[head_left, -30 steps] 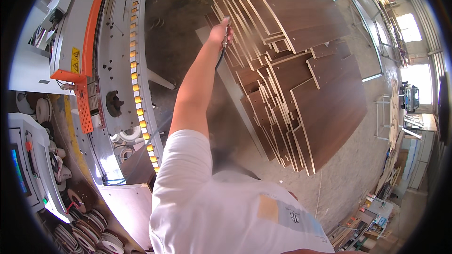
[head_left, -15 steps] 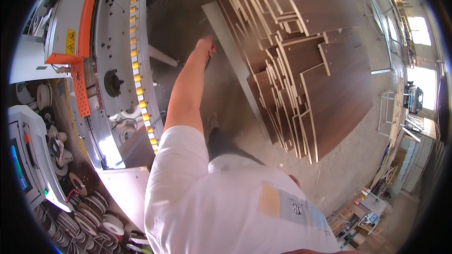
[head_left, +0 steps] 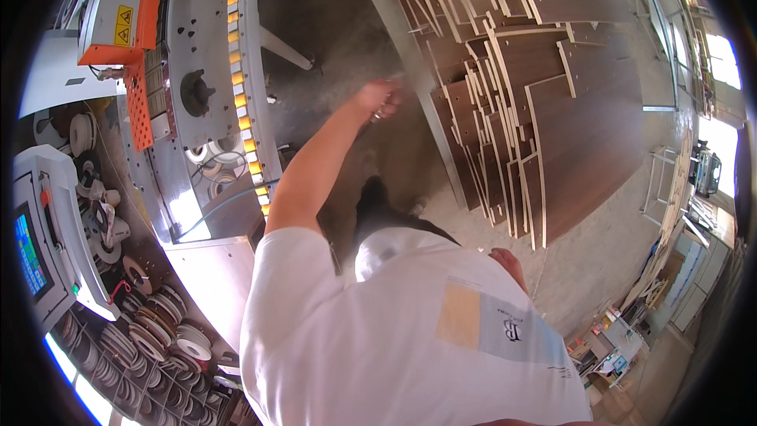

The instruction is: The person applies edge banding to wooden panels using a hot-melt glue gun and an edge banding machine. They repeatedly pick up panels, apply glue to the edges, feed them through the machine, and stack the finished pieces.

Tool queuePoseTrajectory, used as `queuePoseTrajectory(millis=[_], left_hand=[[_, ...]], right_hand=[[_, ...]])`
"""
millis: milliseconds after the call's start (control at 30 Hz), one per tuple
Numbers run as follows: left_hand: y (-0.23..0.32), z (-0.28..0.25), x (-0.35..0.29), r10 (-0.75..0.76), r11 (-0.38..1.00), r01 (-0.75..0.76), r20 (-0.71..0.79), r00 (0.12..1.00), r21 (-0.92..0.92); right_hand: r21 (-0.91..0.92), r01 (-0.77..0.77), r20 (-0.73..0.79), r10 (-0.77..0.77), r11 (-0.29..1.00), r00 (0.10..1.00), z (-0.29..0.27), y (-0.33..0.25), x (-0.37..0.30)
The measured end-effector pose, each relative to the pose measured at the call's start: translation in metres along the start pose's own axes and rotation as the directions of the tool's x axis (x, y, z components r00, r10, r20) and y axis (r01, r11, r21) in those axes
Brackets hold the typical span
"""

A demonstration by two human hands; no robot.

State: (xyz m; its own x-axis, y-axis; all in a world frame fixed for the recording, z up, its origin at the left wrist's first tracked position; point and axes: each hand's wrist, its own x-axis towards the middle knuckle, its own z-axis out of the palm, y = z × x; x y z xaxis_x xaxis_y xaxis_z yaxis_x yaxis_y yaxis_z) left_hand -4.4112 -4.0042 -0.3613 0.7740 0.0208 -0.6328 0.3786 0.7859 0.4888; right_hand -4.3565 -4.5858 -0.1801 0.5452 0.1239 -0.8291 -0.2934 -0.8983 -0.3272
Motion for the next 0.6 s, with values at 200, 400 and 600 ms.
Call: queuePoseTrajectory(millis=[200, 400, 600], left_hand=[[-0.054, 0.047, -0.051, -0.027, 0.992, 0.008, 0.155, 0.988, 0.122], [-0.112, 0.116, -0.085, -0.051, 0.995, 0.040, 0.108, 0.993, 0.095], [-0.197, 0.107, -0.044, -0.065, 0.835, 0.256, -0.375, 0.925, 0.487]], right_hand=[[-0.018, 0.092, 0.131, -0.089, 0.996, 0.987, -0.011, 0.033, 0.025], [0.015, 0.146, 0.143, -0.147, 0.989, 0.979, -0.021, 0.047, 0.027], [-0.179, 0.229, 0.242, -0.183, 0.957, 0.953, -0.042, 0.116, 0.066]])
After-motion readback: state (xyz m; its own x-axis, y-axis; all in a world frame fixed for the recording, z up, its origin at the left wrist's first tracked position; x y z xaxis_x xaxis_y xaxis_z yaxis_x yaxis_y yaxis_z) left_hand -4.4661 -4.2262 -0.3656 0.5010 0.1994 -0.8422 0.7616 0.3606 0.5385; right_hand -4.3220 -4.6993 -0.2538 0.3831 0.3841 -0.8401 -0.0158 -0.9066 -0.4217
